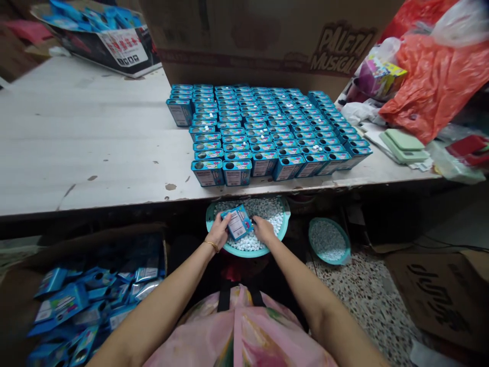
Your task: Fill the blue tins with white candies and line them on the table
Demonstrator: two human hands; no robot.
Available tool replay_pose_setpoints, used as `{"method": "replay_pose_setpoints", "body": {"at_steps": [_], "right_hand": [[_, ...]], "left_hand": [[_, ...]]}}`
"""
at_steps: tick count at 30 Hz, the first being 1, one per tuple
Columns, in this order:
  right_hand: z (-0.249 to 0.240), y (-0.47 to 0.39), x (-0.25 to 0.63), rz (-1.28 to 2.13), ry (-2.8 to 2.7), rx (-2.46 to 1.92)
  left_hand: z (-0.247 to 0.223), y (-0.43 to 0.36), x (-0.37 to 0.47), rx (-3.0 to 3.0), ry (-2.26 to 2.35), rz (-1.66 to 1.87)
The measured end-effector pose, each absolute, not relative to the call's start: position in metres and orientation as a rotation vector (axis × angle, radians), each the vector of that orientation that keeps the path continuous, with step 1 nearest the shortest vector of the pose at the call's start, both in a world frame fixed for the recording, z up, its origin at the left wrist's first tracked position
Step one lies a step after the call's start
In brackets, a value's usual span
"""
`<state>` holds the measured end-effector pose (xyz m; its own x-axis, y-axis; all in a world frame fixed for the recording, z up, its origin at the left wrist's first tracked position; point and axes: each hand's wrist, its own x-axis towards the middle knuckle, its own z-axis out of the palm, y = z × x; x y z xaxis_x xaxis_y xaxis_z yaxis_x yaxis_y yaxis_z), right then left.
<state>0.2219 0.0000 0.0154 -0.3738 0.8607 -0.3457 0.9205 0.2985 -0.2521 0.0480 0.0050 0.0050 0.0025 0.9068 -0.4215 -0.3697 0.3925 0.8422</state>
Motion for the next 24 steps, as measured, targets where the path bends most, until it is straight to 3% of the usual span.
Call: {"method": "replay_pose_setpoints", "body": {"at_steps": [7,13,24], "right_hand": [[0.03,0.007,0.261,-0.778,2.409,1.889],[0.083,0.012,0.28,-0.934,2.566,1.865],[0.159,0.025,0.251,-0.459,2.592,1.485]], "left_hand": [[0.039,-0.003,0.012,1.002,1.265,1.111],[0.056,-0.006,-0.01,1.548,1.4,0.959],[0.053,0.006,0.027,1.91,1.336,0.836]]}}
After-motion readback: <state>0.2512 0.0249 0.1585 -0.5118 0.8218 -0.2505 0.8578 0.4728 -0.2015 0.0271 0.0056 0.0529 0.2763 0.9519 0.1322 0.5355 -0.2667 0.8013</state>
